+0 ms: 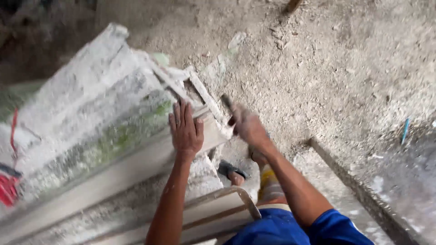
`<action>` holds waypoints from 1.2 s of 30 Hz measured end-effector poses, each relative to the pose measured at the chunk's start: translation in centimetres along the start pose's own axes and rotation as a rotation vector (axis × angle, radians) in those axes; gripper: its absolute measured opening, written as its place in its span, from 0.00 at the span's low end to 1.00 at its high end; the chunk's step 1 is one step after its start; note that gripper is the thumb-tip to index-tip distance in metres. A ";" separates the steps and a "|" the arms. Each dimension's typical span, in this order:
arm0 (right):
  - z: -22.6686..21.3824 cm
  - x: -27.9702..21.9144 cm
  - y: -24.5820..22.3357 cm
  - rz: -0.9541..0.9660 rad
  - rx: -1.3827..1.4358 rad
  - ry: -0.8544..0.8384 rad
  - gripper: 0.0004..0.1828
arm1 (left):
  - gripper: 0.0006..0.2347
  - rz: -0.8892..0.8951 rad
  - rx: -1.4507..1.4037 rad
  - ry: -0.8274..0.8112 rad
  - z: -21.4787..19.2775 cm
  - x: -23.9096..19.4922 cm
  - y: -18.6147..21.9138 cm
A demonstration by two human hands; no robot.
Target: Smoothing the surface of a long plaster molding using a hand scraper to remove imperfections.
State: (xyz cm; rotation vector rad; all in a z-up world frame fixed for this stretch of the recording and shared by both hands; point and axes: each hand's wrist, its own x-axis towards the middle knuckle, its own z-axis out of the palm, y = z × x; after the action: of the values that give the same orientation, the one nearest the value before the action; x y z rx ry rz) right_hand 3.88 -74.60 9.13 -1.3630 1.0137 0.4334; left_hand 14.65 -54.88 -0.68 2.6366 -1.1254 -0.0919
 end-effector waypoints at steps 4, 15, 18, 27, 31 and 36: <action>-1.7 1.7 2.1 -0.441 -0.417 0.148 0.28 | 0.25 -0.077 -0.168 0.143 0.0 0.0 -0.3; 9.6 -0.8 -8.5 -0.608 -1.611 -0.020 0.18 | 0.29 -1.082 0.090 0.475 -1.8 -15.8 -22.3; 14.1 -1.2 -7.4 -0.590 -1.701 -0.074 0.18 | 0.29 -1.143 -0.003 0.397 -4.9 -14.1 -19.3; -2.7 1.2 -7.2 -0.999 -1.922 0.365 0.24 | 0.35 -1.149 0.035 0.367 -2.9 -13.3 -18.3; 6.4 0.2 -6.2 -1.154 -3.099 1.979 0.28 | 0.32 -1.052 -0.037 0.500 -4.4 -13.5 -17.6; -4.5 5.8 -4.7 0.425 -1.925 0.147 0.24 | 0.31 -1.081 0.062 0.420 -3.7 -14.0 -17.7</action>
State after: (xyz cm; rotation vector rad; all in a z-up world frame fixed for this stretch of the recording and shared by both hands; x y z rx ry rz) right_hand 9.08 -81.48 7.78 -2.8162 0.8544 1.9599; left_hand 17.93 -32.33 -2.61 2.7900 0.4772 0.2760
